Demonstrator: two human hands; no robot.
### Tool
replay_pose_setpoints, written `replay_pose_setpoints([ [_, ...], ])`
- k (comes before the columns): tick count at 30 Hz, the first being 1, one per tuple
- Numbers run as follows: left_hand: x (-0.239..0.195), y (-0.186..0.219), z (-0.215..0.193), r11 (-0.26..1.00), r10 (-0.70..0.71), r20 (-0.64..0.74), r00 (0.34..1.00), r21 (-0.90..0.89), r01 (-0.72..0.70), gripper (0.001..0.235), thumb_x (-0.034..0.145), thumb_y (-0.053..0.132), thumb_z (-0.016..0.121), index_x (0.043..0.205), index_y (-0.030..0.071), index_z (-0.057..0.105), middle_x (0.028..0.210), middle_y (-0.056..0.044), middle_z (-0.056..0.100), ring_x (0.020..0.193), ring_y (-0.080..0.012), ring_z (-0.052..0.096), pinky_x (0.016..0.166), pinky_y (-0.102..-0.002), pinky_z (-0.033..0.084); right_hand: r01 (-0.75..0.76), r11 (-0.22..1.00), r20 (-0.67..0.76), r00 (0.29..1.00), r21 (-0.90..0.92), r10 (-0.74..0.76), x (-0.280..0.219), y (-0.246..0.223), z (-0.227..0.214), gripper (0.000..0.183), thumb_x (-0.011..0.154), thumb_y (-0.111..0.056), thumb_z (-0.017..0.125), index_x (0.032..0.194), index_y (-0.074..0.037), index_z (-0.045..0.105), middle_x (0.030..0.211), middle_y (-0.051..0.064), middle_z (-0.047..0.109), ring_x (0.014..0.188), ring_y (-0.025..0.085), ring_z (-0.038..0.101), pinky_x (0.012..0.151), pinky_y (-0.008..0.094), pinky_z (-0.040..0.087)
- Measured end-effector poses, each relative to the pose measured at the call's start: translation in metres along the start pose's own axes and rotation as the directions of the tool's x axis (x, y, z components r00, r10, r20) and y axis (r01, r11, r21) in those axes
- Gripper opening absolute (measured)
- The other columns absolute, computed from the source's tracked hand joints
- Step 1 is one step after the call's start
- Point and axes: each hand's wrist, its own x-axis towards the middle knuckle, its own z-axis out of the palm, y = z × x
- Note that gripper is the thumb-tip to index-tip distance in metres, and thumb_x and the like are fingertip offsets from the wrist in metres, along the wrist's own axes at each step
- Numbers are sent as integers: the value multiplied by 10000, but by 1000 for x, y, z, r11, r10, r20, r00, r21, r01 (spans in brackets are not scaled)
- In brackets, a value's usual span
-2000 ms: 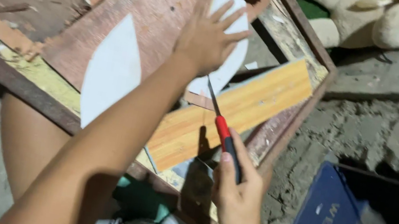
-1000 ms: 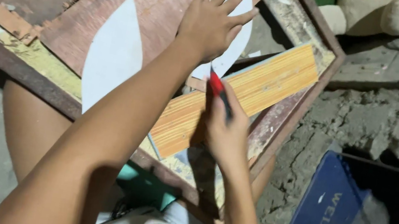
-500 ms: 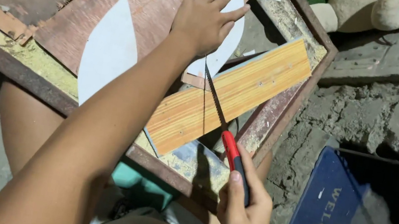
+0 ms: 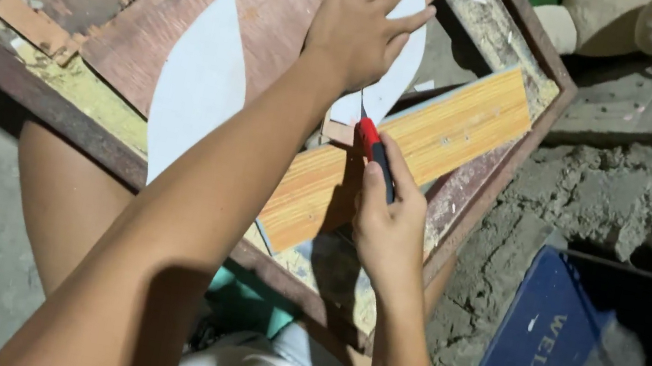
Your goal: Cutting out leaf-shaped patterns from white foam sheets using a utility knife and scissors
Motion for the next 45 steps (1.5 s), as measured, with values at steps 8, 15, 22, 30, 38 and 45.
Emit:
replay_pose_setpoints([
  [8,5,1,7,999,35,-26,999,20,-34,534,1097,496,214,1622,429,284,1734,-34,166,1596,-261,19,1227,-664,-115,228,963,-90,966,-141,-242,45,42,11,482,999,-222,486,1394,41,569,1411,196,628,1339,234,567,1130,317,405],
  [15,5,-5,-6,999,35,-37,999,29,-34,535,1073,491,211,1586,421,347,1718,-45,225,1596,-265,95,1210,-684,-108,285,949,-74,952,-133,-297,-13,17,-3,441,1016,-198,473,1399,-10,585,1423,148,635,1352,225,564,1156,337,386],
  [22,-1,2,-7,1000,8,18,1000,22,-9,546,1077,498,169,1610,429,269,1730,-54,155,1598,-271,50,1208,-681,-124,-100,993,-177,980,-61,88,-106,4,-20,586,976,-306,521,1541,-150,538,730,-3,552,471,78,287,450,267,242],
  [30,-3,1,-9,1000,16,31,999,-17,-15,538,1073,478,217,1598,410,312,1725,-68,165,1591,-274,46,1218,-671,-85,139,974,-119,980,-180,-162,-37,28,-4,501,993,-227,497,1461,-60,560,1354,87,694,1086,127,655,949,259,480],
  [38,-1,4,-6,1000,20,25,999,-3,-20,550,1073,484,186,1604,408,303,1724,-65,181,1593,-267,54,1209,-675,-96,116,986,-128,983,-123,-132,13,29,17,518,981,-290,472,1459,-105,550,1471,96,615,1393,211,546,1085,299,423],
  [45,0,4,-8,1000,2,50,999,7,-2,549,1068,504,158,1600,441,277,1729,-56,154,1596,-270,34,1204,-687,-108,98,987,-146,982,-131,-116,-69,20,-14,590,998,-354,482,1511,-67,514,1148,44,732,565,62,427,524,244,368],
])
